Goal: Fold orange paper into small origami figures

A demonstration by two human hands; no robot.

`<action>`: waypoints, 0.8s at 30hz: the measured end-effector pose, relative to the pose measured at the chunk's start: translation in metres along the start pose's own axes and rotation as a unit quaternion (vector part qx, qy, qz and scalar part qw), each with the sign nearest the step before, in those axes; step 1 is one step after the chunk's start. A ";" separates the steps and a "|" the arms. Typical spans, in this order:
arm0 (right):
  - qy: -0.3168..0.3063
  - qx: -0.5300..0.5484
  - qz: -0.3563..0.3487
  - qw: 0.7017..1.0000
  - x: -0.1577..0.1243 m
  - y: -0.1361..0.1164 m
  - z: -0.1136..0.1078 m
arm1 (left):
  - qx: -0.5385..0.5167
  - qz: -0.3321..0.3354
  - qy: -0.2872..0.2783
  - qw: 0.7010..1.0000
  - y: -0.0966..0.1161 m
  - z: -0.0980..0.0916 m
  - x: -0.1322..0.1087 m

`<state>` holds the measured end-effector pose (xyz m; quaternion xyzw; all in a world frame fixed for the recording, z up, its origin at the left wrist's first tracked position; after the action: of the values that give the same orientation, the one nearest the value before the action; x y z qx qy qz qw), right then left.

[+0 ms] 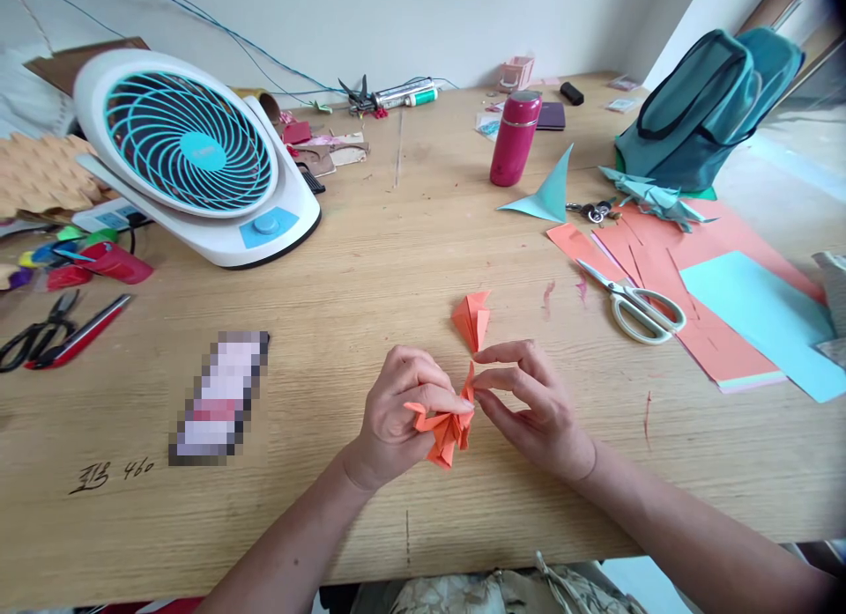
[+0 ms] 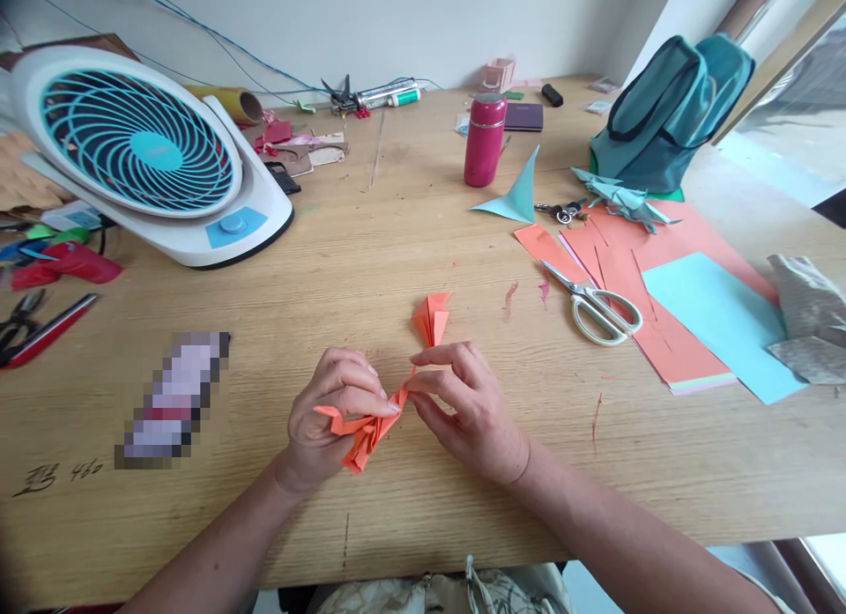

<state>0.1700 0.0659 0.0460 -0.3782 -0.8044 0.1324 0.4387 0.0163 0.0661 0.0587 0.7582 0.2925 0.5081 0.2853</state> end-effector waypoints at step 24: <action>-0.092 0.094 0.126 0.983 -0.005 0.017 0.033 | -0.271 -0.440 0.154 0.842 -0.078 0.018 -0.034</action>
<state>0.1530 0.0780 0.0147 -0.4198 -0.7711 0.2961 0.3762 0.0111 0.0913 -0.0248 0.3545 0.4856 0.4985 0.6245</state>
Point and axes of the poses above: each hand's wrist, its own x-axis towards the middle knuckle, its own z-axis out of the palm, y = z × x, the point moved 8 cm from there along x, towards the middle knuckle, and after that the axes turned 6 degrees about -x, right-handed, at the moved point
